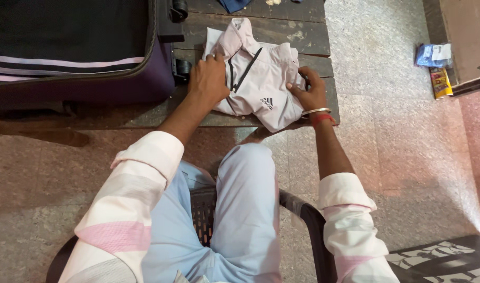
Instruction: The person folds a white shirt and a black garment by hand on a wooden surface and places them into a suitcase.
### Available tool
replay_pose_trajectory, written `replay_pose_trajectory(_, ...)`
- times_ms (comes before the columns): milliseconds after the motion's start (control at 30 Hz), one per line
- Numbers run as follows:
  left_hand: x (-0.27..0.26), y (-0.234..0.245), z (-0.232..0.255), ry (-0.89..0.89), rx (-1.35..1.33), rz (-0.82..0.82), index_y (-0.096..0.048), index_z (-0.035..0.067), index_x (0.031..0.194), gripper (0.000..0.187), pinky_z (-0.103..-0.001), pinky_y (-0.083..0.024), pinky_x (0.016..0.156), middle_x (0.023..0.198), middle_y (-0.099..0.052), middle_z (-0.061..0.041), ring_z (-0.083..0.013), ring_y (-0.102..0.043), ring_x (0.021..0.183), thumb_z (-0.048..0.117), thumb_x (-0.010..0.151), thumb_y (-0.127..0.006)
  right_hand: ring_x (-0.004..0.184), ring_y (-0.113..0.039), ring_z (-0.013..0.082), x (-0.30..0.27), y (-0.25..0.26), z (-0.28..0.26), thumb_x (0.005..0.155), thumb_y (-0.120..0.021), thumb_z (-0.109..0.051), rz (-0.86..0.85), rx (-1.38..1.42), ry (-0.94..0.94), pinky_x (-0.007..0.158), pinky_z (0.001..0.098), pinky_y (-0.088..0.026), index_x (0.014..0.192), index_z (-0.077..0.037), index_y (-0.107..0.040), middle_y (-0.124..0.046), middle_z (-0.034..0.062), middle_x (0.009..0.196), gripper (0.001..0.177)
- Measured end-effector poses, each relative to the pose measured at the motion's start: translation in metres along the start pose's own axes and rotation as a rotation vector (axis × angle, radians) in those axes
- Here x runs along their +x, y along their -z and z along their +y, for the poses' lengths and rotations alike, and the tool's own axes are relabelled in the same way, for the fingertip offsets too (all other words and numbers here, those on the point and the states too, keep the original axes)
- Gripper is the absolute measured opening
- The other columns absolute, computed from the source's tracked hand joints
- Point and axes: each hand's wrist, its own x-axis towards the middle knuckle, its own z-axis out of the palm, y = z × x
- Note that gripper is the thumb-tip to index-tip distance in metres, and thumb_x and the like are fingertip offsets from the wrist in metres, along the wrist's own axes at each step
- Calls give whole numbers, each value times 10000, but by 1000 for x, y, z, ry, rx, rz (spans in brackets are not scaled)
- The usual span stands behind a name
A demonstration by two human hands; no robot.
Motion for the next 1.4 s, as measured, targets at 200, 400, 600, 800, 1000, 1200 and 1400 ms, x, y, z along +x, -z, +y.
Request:
replay_pose_trajectory(200, -18, 4, -3, -17, -22, -5, -602, -17, 1170, 543, -500, -582, 822, 1187, -632, -255, -436, -685, 1001, 112, 691, -822, 875, -688, 239, -4, -16, -4, 765, -913, -176, 196, -97, 0, 786, 362, -541, 1181, -64, -711, -755, 116, 1069, 477)
replay_pose_trajectory(400, -33, 20, -4, 16, -124, -45, -570, 11, 1278, 622, -542, -538, 840, 1257, -559, -221, -444, -633, 1068, 258, 781, -851, 828, -679, 261, -6, -24, -2, 767, -932, -214, 327, -129, -64, 754, 376, -541, 1133, -80, -750, -721, 170, 951, 431)
replay_pose_trajectory(600, -47, 16, -4, 70, -197, 28, -544, 73, 1382, 660, -530, -497, 937, 1314, -536, -162, -411, -564, 1201, 244, 811, -828, 793, -642, 279, -6, -29, 15, 806, -902, -239, 399, -144, -59, 721, 392, -519, 1115, -99, -789, -677, 176, 876, 358)
replay_pose_trajectory(800, -26, 3, -3, -28, -283, 209, -499, 75, 1372, 770, -609, -387, 990, 1356, -519, -182, -430, -476, 1264, 302, 756, -901, 759, -642, 255, -2, -30, 22, 876, -840, -224, 420, -56, -46, 704, 368, -509, 1059, -51, -775, -694, 153, 845, 259)
replay_pose_trajectory(1000, -2, -17, -2, 139, -393, 154, -420, 74, 1410, 779, -555, -438, 995, 1329, -567, -231, -438, -551, 1244, 245, 796, -866, 727, -640, 245, -3, -29, 12, 879, -832, -200, 442, -51, -15, 676, 356, -498, 1026, -28, -772, -707, 142, 821, 234)
replay_pose_trajectory(1200, 22, -24, 4, 216, -514, 139, -387, 55, 1432, 813, -479, -513, 953, 1268, -632, -251, -434, -631, 1168, 235, 796, -861, 707, -613, 250, -4, -26, 0, 870, -840, -185, 458, -73, -1, 661, 360, -485, 983, -10, -760, -686, 166, 841, 224)
replay_pose_trajectory(1400, 9, -12, -6, -60, -433, -45, -298, 50, 1535, 945, -516, -375, 1108, 1389, -560, -255, -389, -509, 1338, 425, 826, -797, 854, -706, 295, -6, -10, -42, 900, -832, -330, 242, -112, -72, 753, 396, -540, 1165, -38, -727, -747, 181, 1006, 409)
